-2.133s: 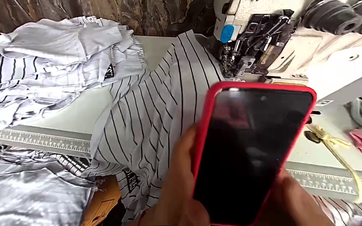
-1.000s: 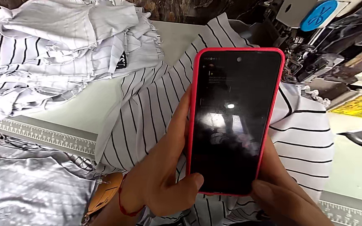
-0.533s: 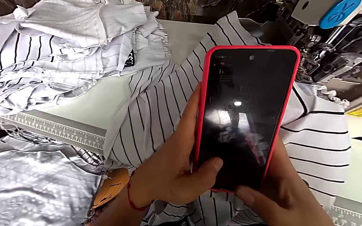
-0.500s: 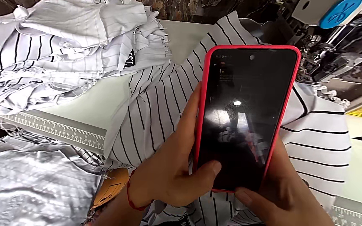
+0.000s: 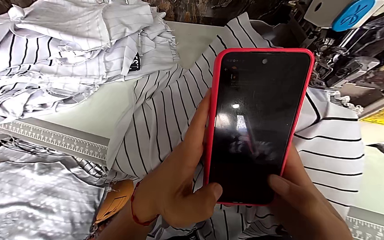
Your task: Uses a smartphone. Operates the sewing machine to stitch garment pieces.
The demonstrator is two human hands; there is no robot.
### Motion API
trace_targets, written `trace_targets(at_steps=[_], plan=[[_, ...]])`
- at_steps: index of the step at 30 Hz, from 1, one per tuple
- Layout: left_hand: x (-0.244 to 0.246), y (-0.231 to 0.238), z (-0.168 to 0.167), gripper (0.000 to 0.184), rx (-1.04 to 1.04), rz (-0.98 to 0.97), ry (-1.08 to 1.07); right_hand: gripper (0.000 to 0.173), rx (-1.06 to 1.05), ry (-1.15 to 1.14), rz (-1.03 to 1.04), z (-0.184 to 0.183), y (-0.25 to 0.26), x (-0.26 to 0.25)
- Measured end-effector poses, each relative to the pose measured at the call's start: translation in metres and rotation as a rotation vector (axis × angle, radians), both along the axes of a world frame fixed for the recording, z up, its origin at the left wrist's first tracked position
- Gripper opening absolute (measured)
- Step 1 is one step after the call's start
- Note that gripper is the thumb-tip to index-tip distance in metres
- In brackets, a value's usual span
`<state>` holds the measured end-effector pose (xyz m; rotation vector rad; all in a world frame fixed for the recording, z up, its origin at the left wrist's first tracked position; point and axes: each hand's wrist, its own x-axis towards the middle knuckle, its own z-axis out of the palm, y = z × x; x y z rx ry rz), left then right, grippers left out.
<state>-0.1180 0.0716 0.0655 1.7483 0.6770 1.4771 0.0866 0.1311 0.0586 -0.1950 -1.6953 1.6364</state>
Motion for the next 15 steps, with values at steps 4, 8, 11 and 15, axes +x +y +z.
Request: trace_targets(at_steps=[4,8,11,15], plan=[[-0.0005,0.0008,-0.0005,0.092,0.009,-0.007,-0.011,0.065,0.041,-0.084,0.014,0.0052,-0.003,0.0051],[-0.0003,-0.0007,0.0007,0.091,-0.028,0.025,-0.004,0.075,0.043,-0.122,-0.029,0.0094,-0.0078,0.004],[0.0002,-0.0017,0.0003,0.09,-0.033,0.031,0.001,0.064,0.051,-0.096,-0.041,0.01,-0.0072,0.0009],[0.0032,0.0006,0.0014,0.092,-0.008,0.057,0.002,0.052,0.041,-0.047,0.0,0.0025,-0.0018,0.0007]])
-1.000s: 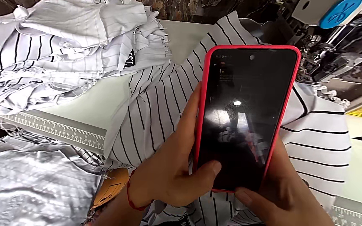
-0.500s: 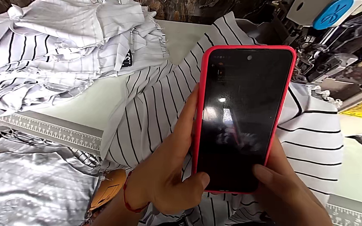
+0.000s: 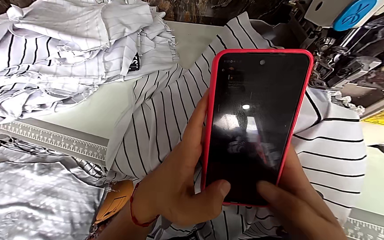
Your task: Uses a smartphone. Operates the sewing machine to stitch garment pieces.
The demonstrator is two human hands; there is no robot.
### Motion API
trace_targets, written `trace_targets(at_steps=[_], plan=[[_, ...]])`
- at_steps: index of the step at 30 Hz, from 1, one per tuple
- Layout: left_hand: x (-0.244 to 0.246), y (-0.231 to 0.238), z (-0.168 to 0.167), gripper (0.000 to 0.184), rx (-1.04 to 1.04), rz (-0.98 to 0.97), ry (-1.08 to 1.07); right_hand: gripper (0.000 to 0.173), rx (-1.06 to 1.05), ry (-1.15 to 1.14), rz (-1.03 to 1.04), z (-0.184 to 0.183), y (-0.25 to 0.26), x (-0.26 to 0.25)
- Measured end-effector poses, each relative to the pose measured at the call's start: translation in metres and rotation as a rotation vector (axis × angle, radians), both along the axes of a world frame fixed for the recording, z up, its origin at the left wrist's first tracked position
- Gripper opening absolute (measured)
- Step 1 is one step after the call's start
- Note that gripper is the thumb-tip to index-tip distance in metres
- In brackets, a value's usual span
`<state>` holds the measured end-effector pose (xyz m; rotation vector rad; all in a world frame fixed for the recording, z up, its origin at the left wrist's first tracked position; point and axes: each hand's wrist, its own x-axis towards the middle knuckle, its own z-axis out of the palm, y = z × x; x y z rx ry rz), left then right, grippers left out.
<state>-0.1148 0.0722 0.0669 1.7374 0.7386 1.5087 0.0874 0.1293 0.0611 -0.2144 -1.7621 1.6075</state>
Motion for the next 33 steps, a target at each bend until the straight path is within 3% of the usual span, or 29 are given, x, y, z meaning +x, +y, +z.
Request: trace_targets(at_steps=[3,6,10,17,25,29,33], plan=[[0.004,0.002,0.001,0.096,-0.015,0.03,-0.036,0.045,-0.04,0.031,0.019,-0.002,0.001,0.0],[0.004,0.002,0.001,0.095,-0.023,0.074,-0.013,0.063,0.023,-0.023,0.021,0.001,0.0,0.002],[-0.003,-0.003,-0.001,0.089,-0.054,-0.034,-0.047,0.081,0.036,-0.069,0.003,0.005,-0.004,0.005],[-0.004,-0.002,-0.001,0.093,-0.033,-0.062,-0.049,0.073,0.018,-0.045,-0.035,0.004,-0.006,0.001],[0.003,0.0,0.0,0.09,-0.008,0.042,-0.018,0.046,0.052,-0.026,-0.115,0.004,-0.006,-0.006],[0.003,0.0,0.001,0.09,-0.017,0.051,-0.018,0.056,-0.029,0.022,0.062,-0.002,0.002,0.002],[-0.001,-0.002,0.0,0.091,-0.028,-0.012,-0.032,0.066,0.003,-0.028,-0.01,0.004,-0.003,0.0]])
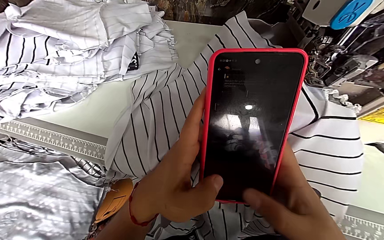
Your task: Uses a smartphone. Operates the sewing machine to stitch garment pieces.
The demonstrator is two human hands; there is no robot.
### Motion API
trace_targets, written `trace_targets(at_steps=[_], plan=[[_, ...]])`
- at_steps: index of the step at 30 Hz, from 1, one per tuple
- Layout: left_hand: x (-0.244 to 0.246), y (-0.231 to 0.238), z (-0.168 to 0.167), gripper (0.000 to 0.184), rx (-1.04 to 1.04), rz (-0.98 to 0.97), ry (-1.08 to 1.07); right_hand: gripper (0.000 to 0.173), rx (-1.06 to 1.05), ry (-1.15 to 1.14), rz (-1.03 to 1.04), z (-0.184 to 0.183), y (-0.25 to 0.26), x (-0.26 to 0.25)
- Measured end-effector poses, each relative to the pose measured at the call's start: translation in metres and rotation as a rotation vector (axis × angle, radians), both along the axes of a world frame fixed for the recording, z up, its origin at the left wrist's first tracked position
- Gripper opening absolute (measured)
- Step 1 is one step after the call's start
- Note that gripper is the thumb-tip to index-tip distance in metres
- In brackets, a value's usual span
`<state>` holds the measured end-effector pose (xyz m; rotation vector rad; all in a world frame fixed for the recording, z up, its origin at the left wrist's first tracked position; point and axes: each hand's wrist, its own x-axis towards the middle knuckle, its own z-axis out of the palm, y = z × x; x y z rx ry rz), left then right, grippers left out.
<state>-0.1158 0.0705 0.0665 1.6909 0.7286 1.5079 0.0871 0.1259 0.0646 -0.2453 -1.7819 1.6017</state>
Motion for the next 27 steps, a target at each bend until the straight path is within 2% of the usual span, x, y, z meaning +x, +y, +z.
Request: trace_targets(at_steps=[2,5,9,13,14,17,20,22,24,25,27], plan=[[0.0,0.0,-0.001,0.091,0.009,-0.006,-0.003,0.07,0.003,-0.018,-0.065,0.002,-0.004,-0.004],[-0.001,0.0,-0.001,0.091,0.011,-0.015,-0.002,0.06,0.032,-0.01,-0.052,-0.001,-0.001,-0.002],[-0.001,0.0,-0.001,0.092,0.008,-0.022,-0.01,0.047,-0.04,0.054,0.028,-0.006,0.004,0.0],[-0.001,0.0,-0.001,0.091,0.011,-0.013,0.003,0.074,0.044,-0.036,-0.006,-0.001,-0.001,0.004],[-0.001,0.0,-0.001,0.091,0.012,-0.013,0.002,0.077,0.038,-0.04,-0.023,0.0,-0.002,0.003],[-0.001,0.0,-0.002,0.093,0.005,-0.03,-0.017,0.066,0.013,-0.017,-0.038,0.002,-0.004,0.0],[0.0,0.0,-0.001,0.093,0.01,-0.028,-0.01,0.051,0.018,0.003,-0.143,0.003,-0.008,-0.008],[0.0,0.001,-0.001,0.092,0.018,-0.016,-0.003,0.057,0.043,-0.018,-0.149,0.002,-0.008,-0.007],[-0.001,0.001,-0.001,0.09,0.017,-0.014,-0.003,0.076,0.079,-0.054,-0.078,0.0,-0.004,0.001],[-0.001,0.001,-0.001,0.09,0.016,-0.015,-0.003,0.08,0.078,-0.068,-0.059,0.0,-0.004,0.002],[-0.001,0.001,-0.001,0.091,0.013,-0.02,-0.003,0.076,0.052,-0.057,-0.031,0.0,-0.002,0.004]])
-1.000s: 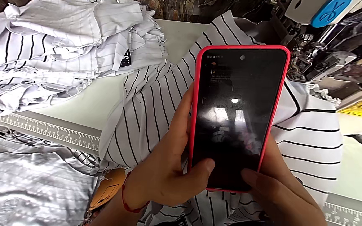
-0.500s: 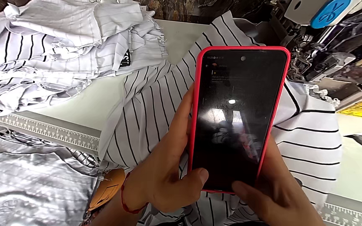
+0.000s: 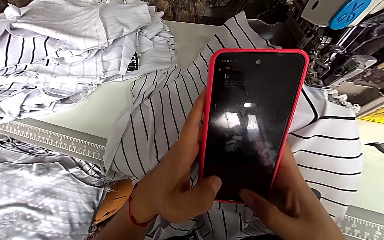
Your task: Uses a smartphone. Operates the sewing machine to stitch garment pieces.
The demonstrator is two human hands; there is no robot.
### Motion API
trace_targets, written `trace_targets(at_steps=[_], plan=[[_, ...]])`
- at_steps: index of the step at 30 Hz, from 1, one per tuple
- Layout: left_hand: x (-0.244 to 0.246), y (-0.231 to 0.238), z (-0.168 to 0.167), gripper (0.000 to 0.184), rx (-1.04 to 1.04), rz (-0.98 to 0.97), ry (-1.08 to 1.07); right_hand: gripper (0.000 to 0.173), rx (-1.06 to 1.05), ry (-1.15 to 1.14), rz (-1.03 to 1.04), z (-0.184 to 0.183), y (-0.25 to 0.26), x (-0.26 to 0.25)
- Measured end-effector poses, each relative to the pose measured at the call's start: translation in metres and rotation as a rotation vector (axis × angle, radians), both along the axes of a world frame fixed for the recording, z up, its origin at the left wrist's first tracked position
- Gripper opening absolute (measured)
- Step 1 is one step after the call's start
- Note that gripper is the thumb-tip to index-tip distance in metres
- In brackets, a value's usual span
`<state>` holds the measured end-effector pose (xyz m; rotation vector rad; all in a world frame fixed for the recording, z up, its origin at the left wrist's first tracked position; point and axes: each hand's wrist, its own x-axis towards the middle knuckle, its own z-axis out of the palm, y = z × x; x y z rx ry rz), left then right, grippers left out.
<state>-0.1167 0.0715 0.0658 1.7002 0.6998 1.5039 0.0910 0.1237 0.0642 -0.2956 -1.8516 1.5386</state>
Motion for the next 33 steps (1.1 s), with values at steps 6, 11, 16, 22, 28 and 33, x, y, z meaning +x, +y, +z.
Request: trace_targets(at_steps=[6,11,16,22,28,33], plan=[[0.0029,-0.0002,0.0013,0.09,0.001,0.055,0.017,0.059,-0.056,0.086,0.095,-0.0047,0.0068,-0.0006],[0.0026,-0.0009,0.002,0.091,-0.017,0.055,0.029,0.074,-0.034,0.001,0.005,0.0021,-0.0009,-0.0011],[0.0029,-0.0012,0.0013,0.096,-0.012,0.066,0.029,0.053,-0.062,0.098,0.083,-0.0041,0.0062,-0.0031],[0.0005,-0.0012,-0.0006,0.093,-0.001,0.022,0.02,0.055,-0.028,0.069,0.01,0.0003,0.0023,-0.0069],[0.0,-0.0002,-0.0015,0.092,0.006,0.002,0.013,0.047,-0.087,0.124,0.075,-0.0059,0.0068,-0.0036],[-0.0003,0.0011,-0.0049,0.088,0.037,-0.008,-0.002,0.074,-0.005,0.062,0.051,-0.0008,0.0038,-0.0014]])
